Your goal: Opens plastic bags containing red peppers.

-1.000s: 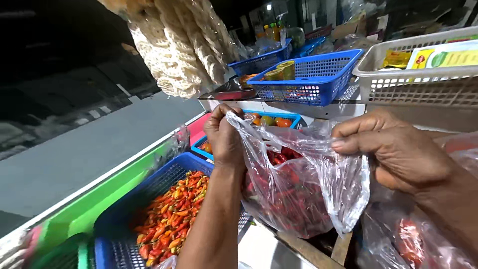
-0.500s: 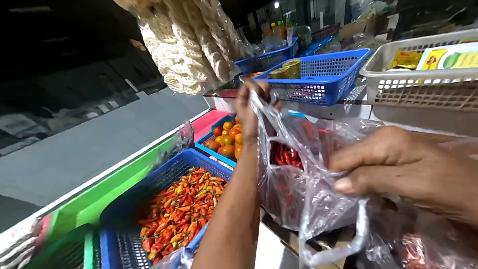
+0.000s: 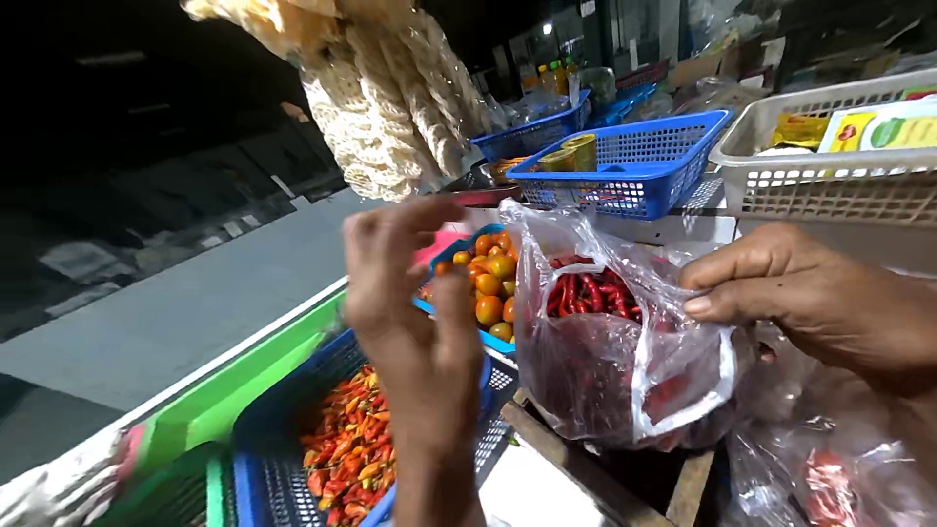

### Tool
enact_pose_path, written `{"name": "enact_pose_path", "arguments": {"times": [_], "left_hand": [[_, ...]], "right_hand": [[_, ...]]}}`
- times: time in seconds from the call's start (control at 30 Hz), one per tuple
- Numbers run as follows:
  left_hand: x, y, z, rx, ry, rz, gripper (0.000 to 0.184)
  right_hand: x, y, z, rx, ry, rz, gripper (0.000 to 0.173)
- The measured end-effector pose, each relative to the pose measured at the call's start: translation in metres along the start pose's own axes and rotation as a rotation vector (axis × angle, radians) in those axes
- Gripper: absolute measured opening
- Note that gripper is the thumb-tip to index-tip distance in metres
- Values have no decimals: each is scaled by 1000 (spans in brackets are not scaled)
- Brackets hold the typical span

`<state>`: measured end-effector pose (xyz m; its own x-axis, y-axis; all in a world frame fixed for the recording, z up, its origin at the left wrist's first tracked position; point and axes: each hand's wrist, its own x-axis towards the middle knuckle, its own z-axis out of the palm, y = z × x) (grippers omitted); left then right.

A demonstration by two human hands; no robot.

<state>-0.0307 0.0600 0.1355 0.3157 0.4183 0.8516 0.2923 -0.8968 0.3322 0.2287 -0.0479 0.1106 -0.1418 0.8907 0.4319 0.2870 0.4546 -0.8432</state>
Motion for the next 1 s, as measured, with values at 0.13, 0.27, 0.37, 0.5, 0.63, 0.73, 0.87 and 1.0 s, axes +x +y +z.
{"name": "enact_pose_path", "arguments": {"times": [0.13, 0.27, 0.37, 0.5, 0.63, 0.73, 0.87, 1.0], "left_hand": [[-37, 33, 30, 254, -116, 50, 28], [-90, 13, 52, 250, -30, -267, 37], [-116, 4, 59, 144, 99, -388, 21], [-136, 3, 68, -130, 145, -564, 44], [-142, 16, 84, -347, 220, -703, 69], [-136, 18, 90, -415, 236, -767, 70], [-119, 15, 95, -690, 232, -960, 60], [-120, 7, 104, -698, 254, -926, 56]], "right_hand": [[1, 2, 1, -84, -81, -97, 27], [-1, 0, 4, -10, 54, -8, 29], [1, 5, 5, -256, 261, 3, 26], [5, 20, 12, -674, 357, -21, 13], [6, 27, 15, -785, 448, -61, 22], [6, 32, 12, -832, 563, -61, 34], [8, 43, 24, -838, 551, 89, 41], [9, 54, 38, -840, 367, 250, 43]]}}
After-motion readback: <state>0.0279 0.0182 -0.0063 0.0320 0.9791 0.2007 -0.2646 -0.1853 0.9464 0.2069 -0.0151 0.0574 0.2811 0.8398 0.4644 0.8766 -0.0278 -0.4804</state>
